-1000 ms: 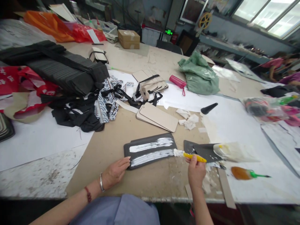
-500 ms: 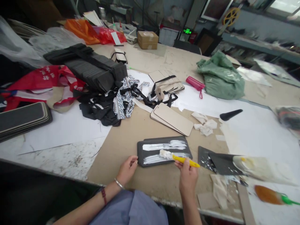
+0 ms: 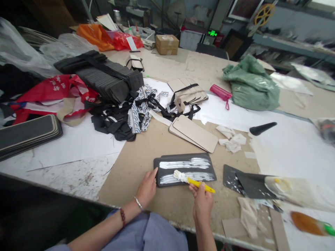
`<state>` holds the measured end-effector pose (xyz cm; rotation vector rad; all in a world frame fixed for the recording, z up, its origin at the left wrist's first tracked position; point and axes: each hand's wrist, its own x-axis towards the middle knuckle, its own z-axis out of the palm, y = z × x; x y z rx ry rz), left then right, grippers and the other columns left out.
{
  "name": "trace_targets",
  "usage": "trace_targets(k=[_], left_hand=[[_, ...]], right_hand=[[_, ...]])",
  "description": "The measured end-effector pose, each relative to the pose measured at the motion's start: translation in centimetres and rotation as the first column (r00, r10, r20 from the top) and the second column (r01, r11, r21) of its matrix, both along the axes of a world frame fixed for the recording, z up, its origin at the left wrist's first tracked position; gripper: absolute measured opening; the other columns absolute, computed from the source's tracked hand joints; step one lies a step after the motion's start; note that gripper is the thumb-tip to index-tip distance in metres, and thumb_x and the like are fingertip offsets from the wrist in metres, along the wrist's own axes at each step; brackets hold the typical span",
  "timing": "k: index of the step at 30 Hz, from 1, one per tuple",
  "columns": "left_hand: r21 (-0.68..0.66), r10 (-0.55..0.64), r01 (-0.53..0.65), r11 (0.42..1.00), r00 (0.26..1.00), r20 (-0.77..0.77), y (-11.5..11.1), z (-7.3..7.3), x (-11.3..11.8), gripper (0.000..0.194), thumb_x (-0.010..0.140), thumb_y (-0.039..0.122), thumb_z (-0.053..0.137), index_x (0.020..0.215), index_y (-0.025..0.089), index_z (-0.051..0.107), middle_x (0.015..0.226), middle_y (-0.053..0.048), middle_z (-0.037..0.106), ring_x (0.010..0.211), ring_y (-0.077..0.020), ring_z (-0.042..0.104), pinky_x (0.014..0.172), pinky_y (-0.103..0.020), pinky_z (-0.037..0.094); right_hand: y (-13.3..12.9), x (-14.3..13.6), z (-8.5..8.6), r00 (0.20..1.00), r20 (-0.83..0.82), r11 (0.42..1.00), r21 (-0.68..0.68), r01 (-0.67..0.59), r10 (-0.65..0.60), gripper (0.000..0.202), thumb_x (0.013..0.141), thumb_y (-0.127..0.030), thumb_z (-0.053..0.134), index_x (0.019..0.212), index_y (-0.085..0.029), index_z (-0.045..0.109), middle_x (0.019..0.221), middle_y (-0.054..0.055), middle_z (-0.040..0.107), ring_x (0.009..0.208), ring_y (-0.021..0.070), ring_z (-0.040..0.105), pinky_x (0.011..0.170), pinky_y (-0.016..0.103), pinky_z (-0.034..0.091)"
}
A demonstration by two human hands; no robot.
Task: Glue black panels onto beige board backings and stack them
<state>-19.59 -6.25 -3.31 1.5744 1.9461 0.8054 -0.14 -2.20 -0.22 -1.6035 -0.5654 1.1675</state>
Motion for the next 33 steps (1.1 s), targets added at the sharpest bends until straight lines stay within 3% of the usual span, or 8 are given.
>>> trace_targets(k=[7,13,17,21,24,27,30,33], left_hand=[[-0.061,-0.07,0.068,0.996,0.997,-0.025,4.5,0.7,-2.3,0.048,0.074,0.005,0.033,0.118,0.015,0.047,0.084,-0.009,0.055,0.077,-0.0165,0.054,0.075,-0.03,0.047],[-0.027,-0.189,0.187,0.982,0.973,-0.136,4.4,1.0,-3.2,0.047,0.074,0.003,0.032,0.117,0.014,0.049,0.083,-0.008,0.055,0.077,-0.0158,0.052,0.073,-0.03,0.047],[-0.026,-0.289,0.299,0.954,0.892,-0.347,4.3,1.2,-3.9,0.045,0.076,0.004,0.033,0.117,0.016,0.047,0.082,-0.008,0.056,0.078,-0.0173,0.05,0.072,-0.032,0.047],[-0.039,-0.35,0.367,0.929,0.843,-0.408,4.6,1.6,-4.4,0.043,0.078,0.005,0.032,0.116,0.015,0.048,0.084,-0.009,0.057,0.077,-0.0184,0.05,0.071,-0.034,0.047],[0.021,-0.354,0.382,0.924,0.873,-0.335,4.8,1.9,-4.4,0.038,0.079,0.007,0.032,0.111,0.014,0.052,0.085,-0.01,0.057,0.08,-0.019,0.05,0.073,-0.035,0.047],[0.08,-0.279,0.291,0.953,0.951,-0.131,5.1,2.2,-3.9,0.026,0.08,0.013,0.038,0.099,0.013,0.056,0.087,-0.009,0.058,0.084,-0.0177,0.051,0.077,-0.033,0.045],[-0.035,-0.131,0.134,0.99,0.989,0.07,5.7,2.5,-3.4,0.014,0.077,0.019,0.044,0.077,0.015,0.057,0.076,-0.005,0.058,0.075,-0.0155,0.053,0.07,-0.028,0.045],[-0.2,-0.064,0.1,0.975,0.982,0.177,6.3,2.8,-2.9,0.016,0.076,0.023,0.043,0.066,0.017,0.054,0.061,0.0,0.053,0.062,-0.0135,0.053,0.061,-0.025,0.042]], right_hand=[[-0.1,0.2,-0.6,0.999,-0.033,1.0,-0.009,0.022,-0.023,0.032,0.067,-0.042,0.06,0.078,-0.013,0.053,0.066,0.001,0.063,0.06,0.0141,0.062,0.059,0.028,0.054],[-0.1,0.0,-0.5,0.995,-0.075,0.997,-0.041,0.064,-0.067,0.033,0.067,-0.042,0.061,0.078,-0.012,0.052,0.063,0.0,0.062,0.059,0.0134,0.062,0.058,0.026,0.054],[-0.1,0.0,-0.4,0.993,-0.083,0.996,-0.046,0.076,-0.079,0.033,0.066,-0.043,0.061,0.078,-0.013,0.052,0.065,0.001,0.063,0.058,0.0138,0.062,0.057,0.027,0.054],[-0.1,0.0,-0.5,0.993,-0.09,0.996,-0.053,0.072,-0.077,0.033,0.067,-0.042,0.061,0.079,-0.013,0.052,0.066,0.002,0.063,0.059,0.0138,0.062,0.056,0.026,0.054],[-0.1,0.0,-0.4,0.99,-0.113,0.996,-0.059,0.074,-0.08,0.033,0.066,-0.042,0.061,0.08,-0.013,0.051,0.066,0.001,0.064,0.06,0.0131,0.062,0.057,0.024,0.054],[-0.1,0.0,-0.4,0.989,-0.111,0.994,-0.066,0.092,-0.099,0.034,0.065,-0.042,0.062,0.079,-0.013,0.051,0.064,0.001,0.063,0.059,0.0134,0.062,0.057,0.025,0.054],[-0.1,-0.1,-0.5,0.988,-0.103,0.992,-0.069,0.104,-0.111,0.035,0.064,-0.043,0.063,0.079,-0.014,0.051,0.062,0.0,0.063,0.058,0.0139,0.062,0.056,0.026,0.055],[-0.1,-0.1,-0.6,0.988,-0.107,0.993,-0.068,0.101,-0.108,0.036,0.065,-0.043,0.062,0.08,-0.013,0.051,0.063,0.001,0.063,0.058,0.0136,0.062,0.056,0.025,0.054]])
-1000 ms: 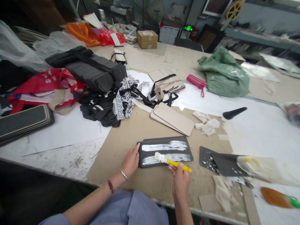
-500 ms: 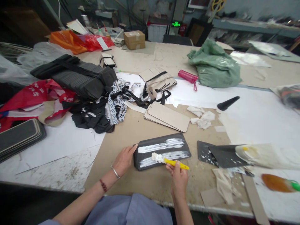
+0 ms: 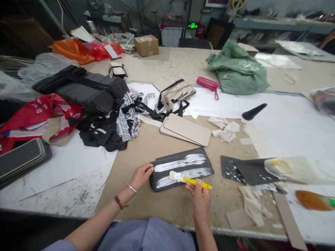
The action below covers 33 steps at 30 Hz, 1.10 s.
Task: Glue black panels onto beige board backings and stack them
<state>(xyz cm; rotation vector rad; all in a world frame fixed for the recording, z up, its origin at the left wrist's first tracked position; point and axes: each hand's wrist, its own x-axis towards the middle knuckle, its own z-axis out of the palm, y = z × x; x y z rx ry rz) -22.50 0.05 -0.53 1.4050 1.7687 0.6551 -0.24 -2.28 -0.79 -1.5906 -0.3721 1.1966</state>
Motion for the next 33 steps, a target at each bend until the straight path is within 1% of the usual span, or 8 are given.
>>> trace_targets(k=[6,10,15,19,21,26,30,33], left_hand=[[-0.206,0.088,-0.056,0.977,0.985,0.149,0.1,-0.1,0.2,0.017,0.076,0.022,0.037,0.065,0.017,0.049,0.048,0.004,0.048,0.046,-0.0098,0.049,0.048,-0.021,0.038],[-0.257,0.112,-0.056,0.965,0.972,0.208,0.0,-0.7,0.1,0.017,0.075,0.02,0.037,0.061,0.017,0.047,0.047,0.004,0.048,0.044,-0.0084,0.048,0.045,-0.019,0.037],[-0.286,0.1,-0.026,0.958,0.964,0.245,0.1,-1.2,-0.1,0.018,0.073,0.017,0.037,0.057,0.017,0.047,0.045,0.004,0.047,0.044,-0.0091,0.05,0.045,-0.019,0.039],[-0.264,0.077,-0.008,0.965,0.964,0.254,-0.1,-1.0,-0.4,0.018,0.073,0.018,0.039,0.058,0.017,0.049,0.046,0.004,0.049,0.046,-0.0097,0.052,0.046,-0.019,0.039],[-0.248,0.06,0.005,0.969,0.965,0.256,-0.2,-0.8,-0.5,0.019,0.073,0.018,0.039,0.057,0.017,0.05,0.046,0.003,0.05,0.046,-0.01,0.052,0.047,-0.02,0.039],[-0.253,0.047,0.021,0.967,0.964,0.26,-0.7,-0.5,-1.0,0.019,0.072,0.018,0.039,0.059,0.017,0.052,0.044,0.004,0.049,0.045,-0.0115,0.052,0.046,-0.021,0.04],[-0.283,0.119,-0.03,0.959,0.946,0.302,-0.9,-0.2,-1.3,0.018,0.072,0.019,0.039,0.058,0.018,0.05,0.044,0.004,0.05,0.044,-0.0124,0.054,0.044,-0.022,0.042],[-0.286,0.129,-0.043,0.957,0.95,0.286,-1.1,0.1,-1.2,0.018,0.073,0.019,0.039,0.058,0.018,0.049,0.042,0.004,0.05,0.041,-0.0116,0.053,0.043,-0.021,0.041]], right_hand=[[-0.4,-0.3,1.1,0.999,0.035,0.999,0.025,-0.039,0.038,0.035,0.067,-0.044,0.061,0.081,-0.013,0.051,0.064,0.001,0.063,0.059,0.0138,0.062,0.057,0.025,0.054],[-0.4,-2.6,2.1,0.985,0.101,0.987,0.059,-0.15,0.143,0.038,0.071,-0.046,0.057,0.088,-0.013,0.051,0.068,0.001,0.065,0.061,0.0151,0.063,0.059,0.028,0.054],[0.5,-4.8,2.2,0.94,0.186,0.95,0.074,-0.303,0.285,0.041,0.071,-0.05,0.055,0.089,-0.013,0.051,0.068,0.003,0.064,0.063,0.019,0.063,0.063,0.035,0.054],[1.1,-3.0,2.8,0.891,0.417,0.961,0.116,-0.25,0.181,0.041,0.072,-0.052,0.052,0.089,-0.014,0.05,0.068,0.003,0.063,0.061,0.0186,0.062,0.065,0.037,0.053],[1.1,-2.3,3.3,0.876,0.463,0.965,0.139,-0.223,0.136,0.04,0.074,-0.051,0.051,0.09,-0.015,0.049,0.068,0.002,0.063,0.061,0.0184,0.062,0.065,0.037,0.053],[2.4,-1.0,2.2,0.883,0.393,0.944,0.092,-0.317,0.258,0.039,0.074,-0.051,0.05,0.088,-0.014,0.05,0.066,0.005,0.064,0.059,0.0202,0.063,0.062,0.037,0.053],[5.4,3.5,0.7,0.855,0.514,0.984,0.105,-0.147,0.072,0.038,0.073,-0.051,0.048,0.083,-0.015,0.05,0.061,0.004,0.063,0.057,0.0199,0.062,0.061,0.036,0.052],[6.6,7.4,1.0,0.829,0.556,0.985,0.169,-0.04,-0.061,0.035,0.072,-0.049,0.049,0.082,-0.015,0.049,0.06,0.002,0.061,0.057,0.0188,0.062,0.062,0.036,0.052]])
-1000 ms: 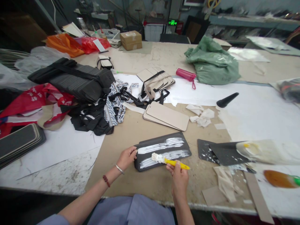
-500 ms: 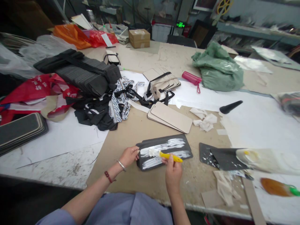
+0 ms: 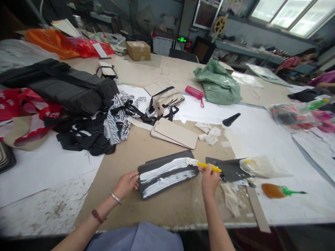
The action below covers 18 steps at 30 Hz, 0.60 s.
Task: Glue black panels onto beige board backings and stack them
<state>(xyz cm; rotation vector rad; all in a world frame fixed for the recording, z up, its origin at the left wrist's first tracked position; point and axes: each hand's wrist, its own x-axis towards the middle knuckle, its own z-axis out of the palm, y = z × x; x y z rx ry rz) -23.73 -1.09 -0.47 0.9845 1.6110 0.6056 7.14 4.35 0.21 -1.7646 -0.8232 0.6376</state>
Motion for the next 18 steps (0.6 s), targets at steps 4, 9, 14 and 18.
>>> trace_targets(k=[4,9,14,18], left_hand=[[0.002,0.021,-0.021,1.0,1.0,-0.004,-0.5,0.1,0.2,0.017,0.074,0.02,0.04,0.062,0.017,0.051,0.039,0.005,0.051,0.037,-0.0105,0.052,0.041,-0.019,0.039],[-0.02,0.068,-0.067,0.998,0.995,0.07,-1.1,-0.6,0.4,0.014,0.073,0.023,0.042,0.072,0.015,0.054,0.038,0.005,0.052,0.034,-0.0109,0.051,0.037,-0.019,0.038],[-0.016,0.107,-0.106,0.994,0.986,0.13,-1.4,-1.4,0.4,0.013,0.072,0.025,0.046,0.072,0.015,0.054,0.038,0.005,0.053,0.035,-0.0108,0.052,0.037,-0.018,0.04],[-0.055,0.136,-0.128,0.99,0.971,0.199,-1.5,-1.8,0.4,0.011,0.072,0.023,0.047,0.071,0.015,0.054,0.04,0.004,0.054,0.037,-0.0107,0.054,0.038,-0.017,0.041]], right_hand=[[-1.2,1.7,1.8,0.987,0.157,0.999,0.03,-0.028,0.023,0.034,0.077,-0.047,0.045,0.09,-0.015,0.048,0.065,0.003,0.06,0.059,0.0186,0.061,0.064,0.038,0.051],[-4.2,-1.8,2.5,0.742,0.646,0.947,0.091,-0.309,0.18,0.024,0.082,-0.036,0.041,0.087,-0.016,0.053,0.08,0.009,0.059,0.077,0.0201,0.058,0.075,0.042,0.046],[-8.2,-7.6,2.9,0.659,0.607,0.761,0.134,-0.635,0.443,0.016,0.083,-0.021,0.044,0.097,-0.019,0.052,0.086,0.008,0.059,0.086,0.0178,0.056,0.075,0.035,0.048],[-11.4,-10.8,2.8,0.768,0.341,0.798,0.077,-0.598,0.543,0.018,0.085,-0.023,0.041,0.098,-0.019,0.052,0.087,0.007,0.059,0.073,0.015,0.06,0.067,0.03,0.05]])
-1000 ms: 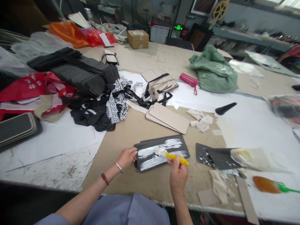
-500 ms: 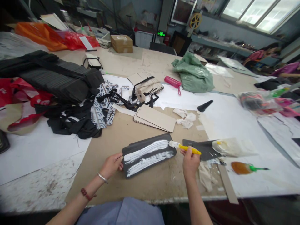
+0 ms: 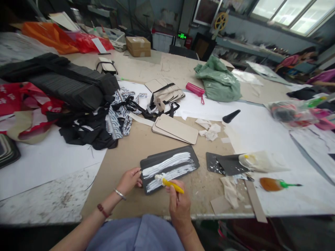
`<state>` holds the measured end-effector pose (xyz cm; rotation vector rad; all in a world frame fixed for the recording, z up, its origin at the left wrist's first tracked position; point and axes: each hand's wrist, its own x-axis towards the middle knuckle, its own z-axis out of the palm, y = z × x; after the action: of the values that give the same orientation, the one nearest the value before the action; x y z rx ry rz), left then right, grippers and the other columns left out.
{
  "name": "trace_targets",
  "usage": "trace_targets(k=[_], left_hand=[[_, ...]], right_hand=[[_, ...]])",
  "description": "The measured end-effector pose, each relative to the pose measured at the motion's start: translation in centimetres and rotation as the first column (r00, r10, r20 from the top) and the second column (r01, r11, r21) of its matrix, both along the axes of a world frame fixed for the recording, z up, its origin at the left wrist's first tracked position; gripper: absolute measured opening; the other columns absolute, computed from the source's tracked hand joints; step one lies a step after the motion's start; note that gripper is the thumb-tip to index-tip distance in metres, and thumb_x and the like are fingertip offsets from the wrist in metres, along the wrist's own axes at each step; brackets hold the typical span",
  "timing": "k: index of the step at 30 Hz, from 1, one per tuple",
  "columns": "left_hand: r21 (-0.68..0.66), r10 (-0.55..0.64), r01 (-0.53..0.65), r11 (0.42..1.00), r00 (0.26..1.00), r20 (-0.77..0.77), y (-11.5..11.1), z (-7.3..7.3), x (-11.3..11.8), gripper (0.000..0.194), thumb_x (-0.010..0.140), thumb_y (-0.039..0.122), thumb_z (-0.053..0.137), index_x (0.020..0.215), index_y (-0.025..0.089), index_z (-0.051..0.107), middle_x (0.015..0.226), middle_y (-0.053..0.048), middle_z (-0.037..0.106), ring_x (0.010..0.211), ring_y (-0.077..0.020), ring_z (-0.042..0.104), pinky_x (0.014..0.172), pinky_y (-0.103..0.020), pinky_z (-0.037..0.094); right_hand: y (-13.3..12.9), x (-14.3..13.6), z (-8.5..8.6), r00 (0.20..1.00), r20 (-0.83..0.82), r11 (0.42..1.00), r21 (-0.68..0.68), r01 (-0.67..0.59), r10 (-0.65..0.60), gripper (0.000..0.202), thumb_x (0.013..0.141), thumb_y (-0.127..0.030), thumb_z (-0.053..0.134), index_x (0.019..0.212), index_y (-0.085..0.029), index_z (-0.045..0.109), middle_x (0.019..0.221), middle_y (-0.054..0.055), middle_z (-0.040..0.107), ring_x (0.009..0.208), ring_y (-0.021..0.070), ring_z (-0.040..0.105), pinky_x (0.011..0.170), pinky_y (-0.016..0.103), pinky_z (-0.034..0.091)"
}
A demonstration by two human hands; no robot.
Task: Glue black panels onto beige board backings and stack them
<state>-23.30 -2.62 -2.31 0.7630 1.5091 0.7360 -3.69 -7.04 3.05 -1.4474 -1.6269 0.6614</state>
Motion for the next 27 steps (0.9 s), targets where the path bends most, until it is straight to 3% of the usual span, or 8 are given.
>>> trace_targets(k=[4,9,12,15,17,19,22,27], left_hand=[[-0.015,0.018,-0.017,1.0,1.0,0.005,-0.1,-0.1,0.2,0.011,0.074,0.018,0.043,0.071,0.014,0.053,0.039,0.004,0.052,0.036,-0.0101,0.053,0.037,-0.017,0.041],[-0.002,-0.018,0.018,1.0,1.0,-0.008,-0.2,0.3,0.4,0.012,0.076,0.015,0.041,0.071,0.014,0.052,0.038,0.005,0.05,0.038,-0.0102,0.054,0.037,-0.017,0.041],[-0.023,-0.037,0.037,0.999,0.999,-0.004,-0.3,0.5,0.4,0.014,0.077,0.014,0.039,0.069,0.015,0.05,0.038,0.005,0.05,0.038,-0.0099,0.055,0.036,-0.016,0.04],[-0.04,-0.054,0.054,0.998,0.998,-0.011,-0.4,0.5,0.3,0.016,0.077,0.013,0.037,0.066,0.015,0.049,0.037,0.005,0.049,0.035,-0.0091,0.052,0.034,-0.015,0.039],[-0.049,-0.059,0.058,0.997,0.998,-0.022,-0.4,0.5,0.1,0.017,0.077,0.013,0.037,0.065,0.015,0.049,0.036,0.005,0.049,0.033,-0.0086,0.051,0.033,-0.015,0.037],[-0.056,-0.056,0.054,0.997,0.998,-0.034,-0.3,0.5,0.0,0.016,0.077,0.014,0.038,0.065,0.015,0.049,0.036,0.006,0.049,0.033,-0.0086,0.051,0.034,-0.015,0.037],[-0.058,-0.051,0.049,0.997,0.998,-0.042,-0.4,0.6,0.1,0.015,0.077,0.014,0.038,0.065,0.015,0.048,0.036,0.006,0.049,0.033,-0.0085,0.051,0.034,-0.015,0.038],[-0.059,-0.059,0.055,0.997,0.995,-0.074,-0.7,0.6,0.5,0.016,0.076,0.015,0.04,0.063,0.015,0.049,0.037,0.005,0.05,0.032,-0.0089,0.051,0.034,-0.016,0.037]], right_hand=[[-0.4,0.1,-0.9,0.986,-0.147,0.976,-0.211,0.048,-0.081,0.024,0.084,-0.035,0.04,0.093,-0.017,0.053,0.084,0.008,0.061,0.063,0.0156,0.061,0.061,0.032,0.052],[1.2,2.0,0.0,0.943,-0.109,0.941,-0.166,0.295,-0.314,0.029,0.079,-0.043,0.046,0.091,-0.017,0.051,0.083,0.007,0.06,0.062,0.0171,0.061,0.066,0.036,0.051],[1.5,0.4,0.5,0.94,-0.209,0.945,-0.248,0.215,-0.269,0.03,0.079,-0.044,0.046,0.091,-0.017,0.051,0.083,0.007,0.06,0.063,0.0175,0.061,0.063,0.036,0.052],[2.5,-1.7,-0.3,0.917,-0.338,0.936,-0.341,0.091,-0.213,0.032,0.079,-0.046,0.046,0.092,-0.017,0.05,0.079,0.006,0.062,0.061,0.0179,0.061,0.06,0.036,0.053],[3.8,-1.9,-1.1,0.894,-0.38,0.928,-0.359,0.095,-0.238,0.034,0.077,-0.047,0.048,0.091,-0.017,0.049,0.076,0.005,0.062,0.06,0.0181,0.061,0.061,0.037,0.053],[5.1,-1.0,-1.5,0.87,-0.385,0.921,-0.348,0.174,-0.309,0.036,0.075,-0.049,0.049,0.09,-0.016,0.048,0.073,0.004,0.062,0.06,0.018,0.061,0.063,0.038,0.053],[5.8,-0.2,-1.1,0.86,-0.363,0.915,-0.318,0.248,-0.358,0.036,0.075,-0.049,0.049,0.09,-0.016,0.049,0.074,0.004,0.062,0.061,0.0179,0.062,0.064,0.036,0.053],[4.9,-1.6,-0.7,0.903,-0.37,0.93,-0.359,0.077,-0.218,0.036,0.076,-0.048,0.048,0.091,-0.016,0.05,0.074,0.005,0.064,0.061,0.019,0.062,0.06,0.035,0.053]])
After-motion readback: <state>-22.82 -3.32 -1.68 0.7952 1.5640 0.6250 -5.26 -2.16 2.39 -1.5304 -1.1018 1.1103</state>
